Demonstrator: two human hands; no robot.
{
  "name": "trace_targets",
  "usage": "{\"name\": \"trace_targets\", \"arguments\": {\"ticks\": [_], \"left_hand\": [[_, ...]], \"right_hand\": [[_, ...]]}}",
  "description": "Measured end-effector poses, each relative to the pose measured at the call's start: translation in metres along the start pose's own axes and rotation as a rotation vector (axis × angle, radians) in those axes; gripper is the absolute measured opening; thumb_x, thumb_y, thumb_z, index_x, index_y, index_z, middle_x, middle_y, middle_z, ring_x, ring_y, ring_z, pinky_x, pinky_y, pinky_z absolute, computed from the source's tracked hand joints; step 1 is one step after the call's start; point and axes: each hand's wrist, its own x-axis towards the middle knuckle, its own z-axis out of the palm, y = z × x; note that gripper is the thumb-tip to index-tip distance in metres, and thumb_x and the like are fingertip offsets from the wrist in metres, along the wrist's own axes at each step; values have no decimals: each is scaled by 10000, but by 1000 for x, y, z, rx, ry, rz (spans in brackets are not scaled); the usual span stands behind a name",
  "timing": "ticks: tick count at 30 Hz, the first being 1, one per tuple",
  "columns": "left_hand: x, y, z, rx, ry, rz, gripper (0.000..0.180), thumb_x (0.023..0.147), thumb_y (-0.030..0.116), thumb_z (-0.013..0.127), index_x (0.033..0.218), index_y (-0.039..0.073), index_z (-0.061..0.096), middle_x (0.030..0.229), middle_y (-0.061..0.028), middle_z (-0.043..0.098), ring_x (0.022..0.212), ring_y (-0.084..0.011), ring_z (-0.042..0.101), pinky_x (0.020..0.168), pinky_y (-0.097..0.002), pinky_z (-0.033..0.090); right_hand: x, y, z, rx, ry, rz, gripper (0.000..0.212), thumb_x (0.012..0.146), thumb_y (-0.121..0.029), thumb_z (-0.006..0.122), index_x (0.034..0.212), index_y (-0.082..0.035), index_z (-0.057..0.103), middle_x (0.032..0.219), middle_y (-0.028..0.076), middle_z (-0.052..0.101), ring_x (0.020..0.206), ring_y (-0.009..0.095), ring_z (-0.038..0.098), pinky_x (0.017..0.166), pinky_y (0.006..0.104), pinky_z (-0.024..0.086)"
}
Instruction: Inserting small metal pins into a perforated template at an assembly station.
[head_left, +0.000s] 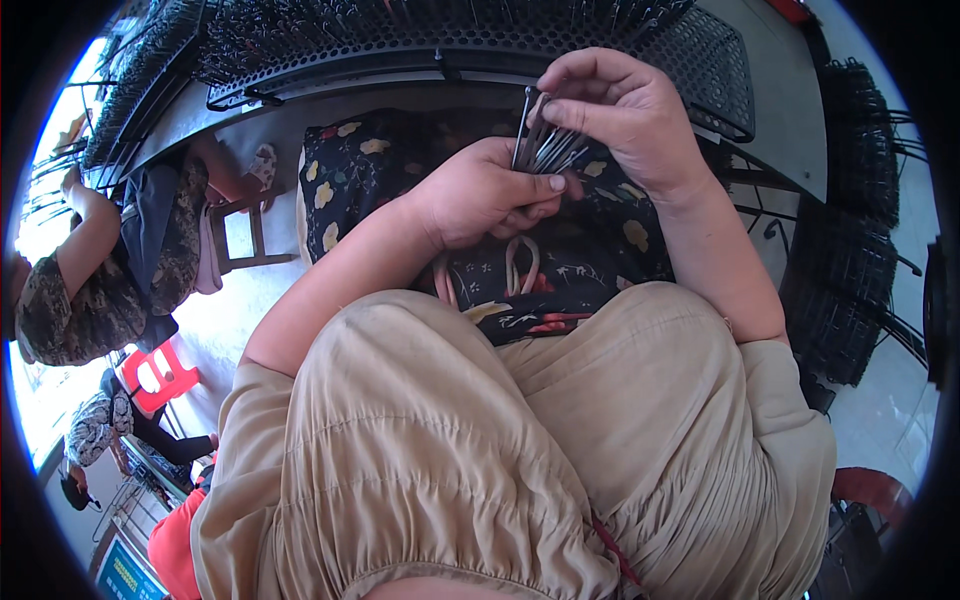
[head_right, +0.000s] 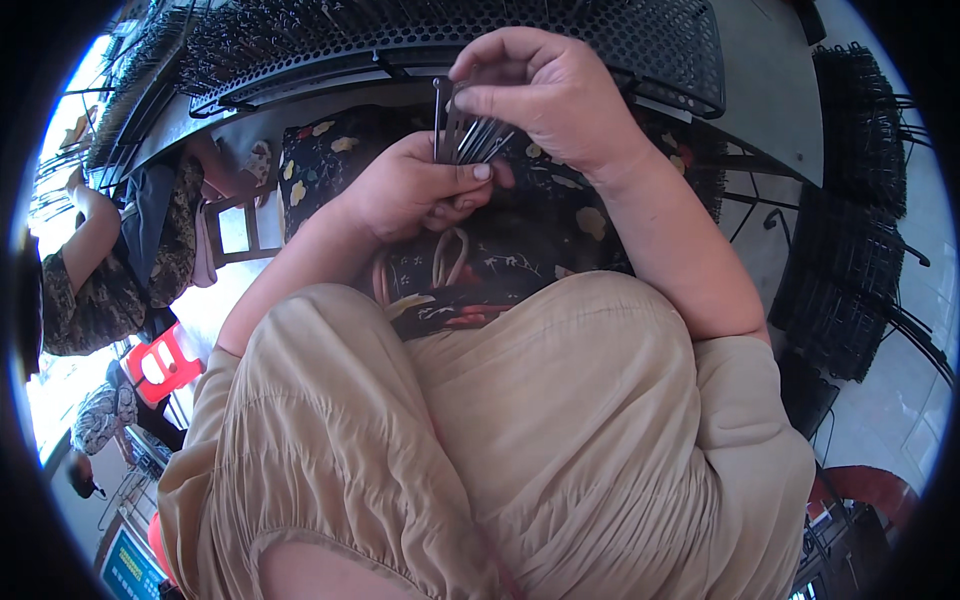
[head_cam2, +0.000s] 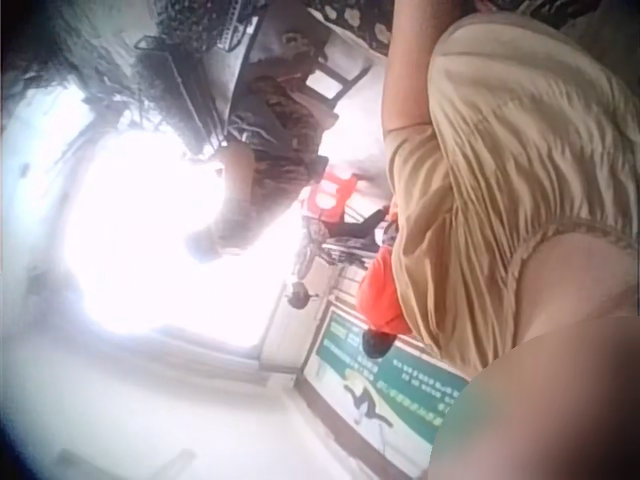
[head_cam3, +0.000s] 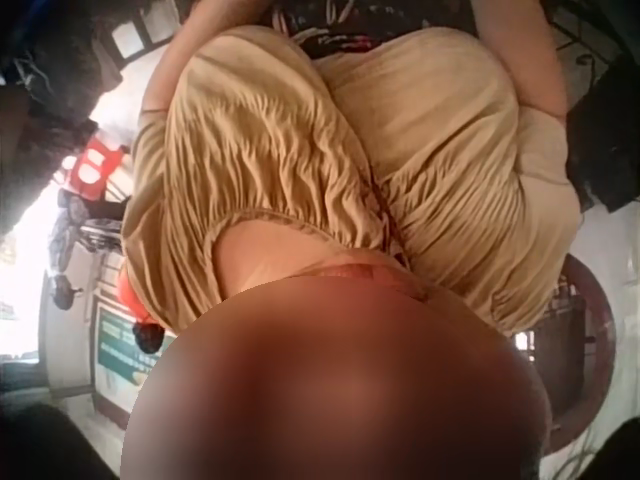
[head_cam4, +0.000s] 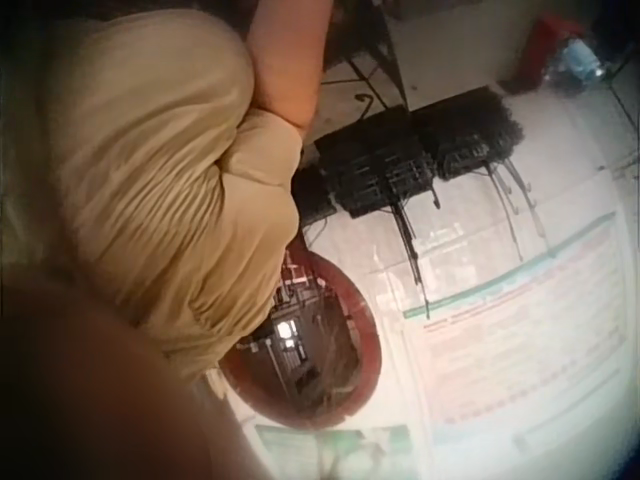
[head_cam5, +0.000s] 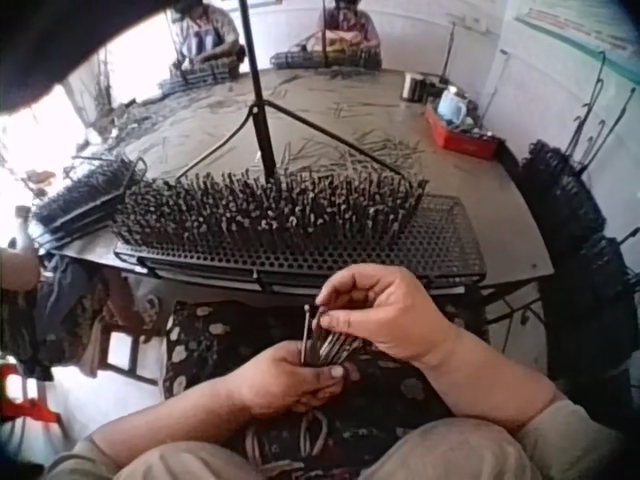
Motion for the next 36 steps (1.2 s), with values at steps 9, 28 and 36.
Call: {"name": "trace_targets", "arguments": {"ticks": [9,28,36], "left_hand": [[3,-3,-2,-68,27,-13,160,994,119,526,1040,-15,603,715,21,506,507,-33,363,420,-197,243],[0,-5,-5,-77,82,-23,166,1003,128,512,1037,-16,588,714,22,493,510,-34,341,428,-204,245],[0,-4,-2,-47,125,-5,158,1005,104,508,1013,-15,612,703,22,498,496,-28,348,412,-191,234]], "right_hand": [[8,-15,-38,77,141,-171,245,891,14,646,1135,-3,631,976,113,712,891,181,706,789,277,578],[18,-39,-5,-861,402,-621,87,841,58,672,905,0,665,747,69,657,681,96,622,595,241,480],[61,-14,-22,-738,316,-902,153,786,27,721,931,-17,703,938,117,707,911,296,687,797,354,541]]}}
